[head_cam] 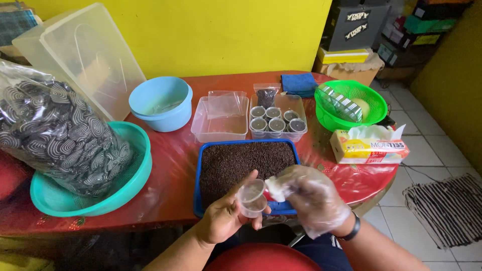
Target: Filling small plastic cups with granular material and organizing them in a tray.
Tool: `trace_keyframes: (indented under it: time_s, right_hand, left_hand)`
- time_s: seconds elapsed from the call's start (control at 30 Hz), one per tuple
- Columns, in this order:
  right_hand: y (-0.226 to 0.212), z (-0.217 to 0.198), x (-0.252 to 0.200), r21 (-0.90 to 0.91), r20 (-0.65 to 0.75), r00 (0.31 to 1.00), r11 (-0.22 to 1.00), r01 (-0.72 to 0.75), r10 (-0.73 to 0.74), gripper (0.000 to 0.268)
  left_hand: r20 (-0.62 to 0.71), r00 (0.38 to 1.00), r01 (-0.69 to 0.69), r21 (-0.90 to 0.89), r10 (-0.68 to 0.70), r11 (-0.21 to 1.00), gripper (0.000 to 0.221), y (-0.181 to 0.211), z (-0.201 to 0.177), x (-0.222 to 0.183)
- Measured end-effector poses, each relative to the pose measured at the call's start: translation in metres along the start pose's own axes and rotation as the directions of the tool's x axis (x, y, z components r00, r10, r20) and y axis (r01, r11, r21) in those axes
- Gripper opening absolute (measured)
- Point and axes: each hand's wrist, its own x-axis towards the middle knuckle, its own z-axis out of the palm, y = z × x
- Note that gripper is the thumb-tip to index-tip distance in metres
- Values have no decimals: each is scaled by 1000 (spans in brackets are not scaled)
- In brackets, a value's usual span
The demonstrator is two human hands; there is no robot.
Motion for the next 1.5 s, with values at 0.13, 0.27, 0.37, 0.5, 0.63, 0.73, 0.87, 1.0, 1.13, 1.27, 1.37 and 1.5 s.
trace_keyframes:
  time_s: [0.13, 0.27, 0.37, 0.5, 0.63, 0.73, 0.87, 1.0, 1.13, 1.27, 1.37, 1.5]
  right_hand:
    - [16, 10, 7, 3, 190, 979, 997, 71, -70, 9]
    - [26, 23, 9, -71, 337, 941, 997, 4, 20, 18]
    - [11, 32, 17, 158, 383, 889, 930, -331, 251, 16]
    - [21, 34, 9, -73, 303, 953, 997, 17, 6, 33]
    - [19, 35, 9, -50, 282, 959, 999, -19, 32, 29]
    - [24, 33, 4, -167, 286, 952, 984, -59, 106, 30]
    - [32, 37, 0, -192, 264, 964, 980, 47, 5, 13]
    - [30, 50, -10, -198, 133, 982, 974, -110, 138, 17]
    - [28, 59, -30, 278, 145, 780, 731, -623, 609, 38]
    - [48, 53, -46, 372, 186, 553, 463, -805, 812, 6]
    - [57, 45, -41, 492, 53, 665, 560, -667, 745, 6]
    - [63, 42, -34, 201, 23, 879, 859, -471, 476, 12]
  left_hand:
    - [-76, 996, 38, -45, -41, 998, 79, -5, -2, 1]
    - [-158, 984, 76, -58, -84, 995, 80, -2, 3, 9]
    - [-190, 978, 85, -10, -85, 996, 86, -4, -2, 12]
    - [-176, 980, 10, 504, 92, 864, 77, 10, 13, 23]
    - [-309, 945, 76, 522, 105, 850, 62, -1, -2, 19]
    - [-250, 959, 39, 595, 138, 803, 47, 6, 0, 18]
    - [-229, 966, 39, 595, 122, 803, 55, 6, 0, 17]
    - [-284, 945, 42, 600, 164, 799, 56, -2, 1, 18]
    - [-152, 951, -91, 694, 269, 714, 54, 8, 12, 22]
    - [-172, 952, -76, 670, 255, 738, 57, 1, 1, 19]
    - [-225, 949, -34, 622, 221, 782, 58, -1, -4, 20]
    - [-247, 950, -19, 569, 193, 822, 56, -2, -3, 24]
